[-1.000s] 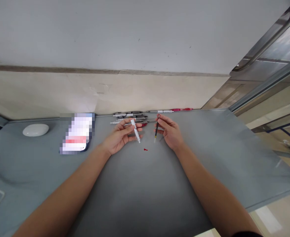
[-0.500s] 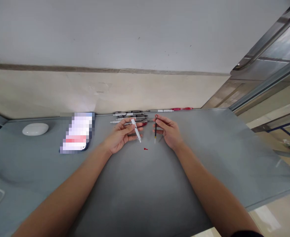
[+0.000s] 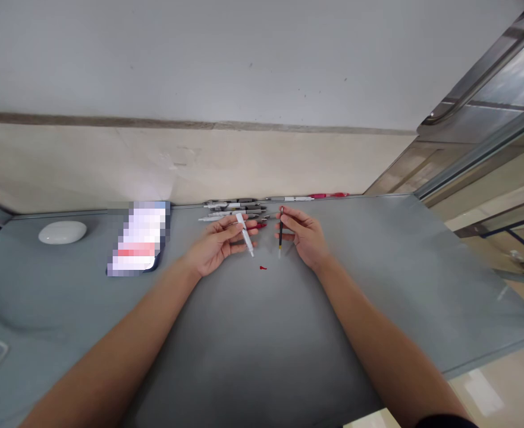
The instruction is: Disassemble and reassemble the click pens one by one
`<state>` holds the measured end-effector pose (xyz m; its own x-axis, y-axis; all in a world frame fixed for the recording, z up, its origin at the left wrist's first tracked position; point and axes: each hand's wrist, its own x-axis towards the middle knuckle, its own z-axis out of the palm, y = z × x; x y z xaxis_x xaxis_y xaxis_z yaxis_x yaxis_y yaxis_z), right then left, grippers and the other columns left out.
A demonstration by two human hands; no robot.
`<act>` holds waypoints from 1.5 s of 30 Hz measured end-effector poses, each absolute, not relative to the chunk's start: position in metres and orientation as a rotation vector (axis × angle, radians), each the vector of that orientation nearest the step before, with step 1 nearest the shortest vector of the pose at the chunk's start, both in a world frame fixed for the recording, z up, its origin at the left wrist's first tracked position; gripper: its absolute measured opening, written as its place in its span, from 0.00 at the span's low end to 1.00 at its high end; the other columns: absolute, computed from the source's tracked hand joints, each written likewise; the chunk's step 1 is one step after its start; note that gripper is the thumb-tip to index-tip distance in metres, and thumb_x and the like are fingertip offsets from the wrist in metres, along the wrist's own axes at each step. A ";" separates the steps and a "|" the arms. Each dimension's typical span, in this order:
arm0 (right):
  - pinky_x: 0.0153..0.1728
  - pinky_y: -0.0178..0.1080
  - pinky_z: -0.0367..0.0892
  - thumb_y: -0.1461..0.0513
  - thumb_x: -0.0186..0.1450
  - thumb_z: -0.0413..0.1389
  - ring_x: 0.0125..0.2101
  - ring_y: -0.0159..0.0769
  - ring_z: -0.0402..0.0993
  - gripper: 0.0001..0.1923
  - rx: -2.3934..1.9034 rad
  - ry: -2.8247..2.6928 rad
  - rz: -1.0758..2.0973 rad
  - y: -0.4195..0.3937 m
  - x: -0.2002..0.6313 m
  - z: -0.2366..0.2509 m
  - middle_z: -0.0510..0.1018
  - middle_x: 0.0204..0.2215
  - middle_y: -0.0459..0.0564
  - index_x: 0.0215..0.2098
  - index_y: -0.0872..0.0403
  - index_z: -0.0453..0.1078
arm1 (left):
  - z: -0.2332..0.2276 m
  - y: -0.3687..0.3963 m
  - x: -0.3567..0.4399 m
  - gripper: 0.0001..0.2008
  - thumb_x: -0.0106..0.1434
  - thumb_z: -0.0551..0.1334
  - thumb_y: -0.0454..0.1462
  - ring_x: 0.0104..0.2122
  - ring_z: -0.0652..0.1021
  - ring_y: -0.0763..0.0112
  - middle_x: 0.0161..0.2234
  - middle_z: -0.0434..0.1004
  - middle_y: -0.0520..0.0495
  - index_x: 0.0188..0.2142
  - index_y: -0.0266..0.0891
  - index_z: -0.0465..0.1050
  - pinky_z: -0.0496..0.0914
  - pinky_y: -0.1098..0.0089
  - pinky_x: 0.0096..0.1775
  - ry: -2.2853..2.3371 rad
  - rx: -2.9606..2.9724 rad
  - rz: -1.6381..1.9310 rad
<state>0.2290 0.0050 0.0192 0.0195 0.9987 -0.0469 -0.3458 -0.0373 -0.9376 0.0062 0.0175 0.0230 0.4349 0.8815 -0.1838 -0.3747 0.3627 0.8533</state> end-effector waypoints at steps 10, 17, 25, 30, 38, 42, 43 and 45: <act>0.36 0.40 0.76 0.55 0.54 0.69 0.34 0.32 0.77 0.15 -0.979 -0.910 1.380 0.006 0.230 0.018 0.80 0.39 0.46 0.40 0.47 0.79 | 0.025 0.017 0.008 0.12 0.66 0.64 0.31 0.50 0.80 0.56 0.52 0.79 0.38 0.48 0.36 0.76 0.79 0.58 0.46 0.730 0.802 0.928; 0.35 0.39 0.76 0.56 0.53 0.69 0.34 0.33 0.77 0.15 -0.986 -0.899 1.381 0.006 0.229 0.020 0.80 0.38 0.46 0.39 0.47 0.79 | 0.024 0.016 0.008 0.12 0.65 0.64 0.32 0.45 0.82 0.61 0.46 0.82 0.39 0.49 0.36 0.75 0.79 0.60 0.45 0.696 0.834 0.931; 0.36 0.40 0.76 0.55 0.56 0.67 0.34 0.32 0.77 0.15 -0.946 -0.912 1.349 0.007 0.230 0.014 0.80 0.39 0.46 0.41 0.47 0.78 | 0.028 0.013 0.010 0.13 0.63 0.66 0.33 0.43 0.83 0.61 0.44 0.83 0.40 0.49 0.38 0.74 0.79 0.60 0.44 0.686 0.853 0.961; 0.35 0.40 0.77 0.55 0.57 0.66 0.34 0.32 0.77 0.13 -0.917 -0.915 1.280 0.007 0.229 0.012 0.80 0.38 0.45 0.41 0.46 0.78 | 0.026 0.014 0.010 0.14 0.62 0.68 0.33 0.43 0.82 0.58 0.44 0.82 0.41 0.48 0.39 0.74 0.79 0.56 0.43 0.662 0.869 0.965; 0.34 0.41 0.79 0.56 0.57 0.67 0.34 0.32 0.76 0.13 -0.879 -0.903 1.294 0.006 0.228 0.014 0.78 0.38 0.45 0.41 0.46 0.78 | 0.024 0.014 0.010 0.15 0.62 0.67 0.31 0.42 0.82 0.58 0.44 0.81 0.43 0.49 0.39 0.74 0.79 0.51 0.44 0.621 0.877 0.968; 0.35 0.42 0.79 0.55 0.56 0.67 0.36 0.33 0.76 0.14 -0.895 -0.886 1.305 0.006 0.229 0.014 0.78 0.38 0.45 0.40 0.46 0.77 | 0.025 0.013 0.010 0.16 0.60 0.68 0.30 0.42 0.82 0.58 0.43 0.81 0.43 0.48 0.40 0.75 0.79 0.52 0.44 0.625 0.866 0.963; 0.35 0.42 0.79 0.55 0.56 0.68 0.36 0.33 0.76 0.14 -0.901 -0.882 1.311 0.006 0.229 0.014 0.78 0.38 0.45 0.40 0.46 0.77 | 0.026 0.013 0.010 0.17 0.59 0.68 0.29 0.42 0.82 0.58 0.43 0.81 0.44 0.48 0.40 0.75 0.79 0.52 0.43 0.627 0.863 0.960; 0.35 0.42 0.79 0.55 0.56 0.68 0.36 0.34 0.76 0.14 -0.907 -0.878 1.321 0.005 0.229 0.015 0.78 0.38 0.45 0.40 0.46 0.77 | 0.026 0.013 0.010 0.18 0.59 0.68 0.29 0.42 0.82 0.58 0.44 0.81 0.44 0.49 0.40 0.74 0.79 0.53 0.43 0.627 0.863 0.953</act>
<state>0.2285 0.0054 0.0148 0.0548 0.9984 0.0146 -0.4001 0.0354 -0.9158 0.0101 0.0131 0.0255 0.4534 0.8870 -0.0880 -0.4321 0.3051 0.8486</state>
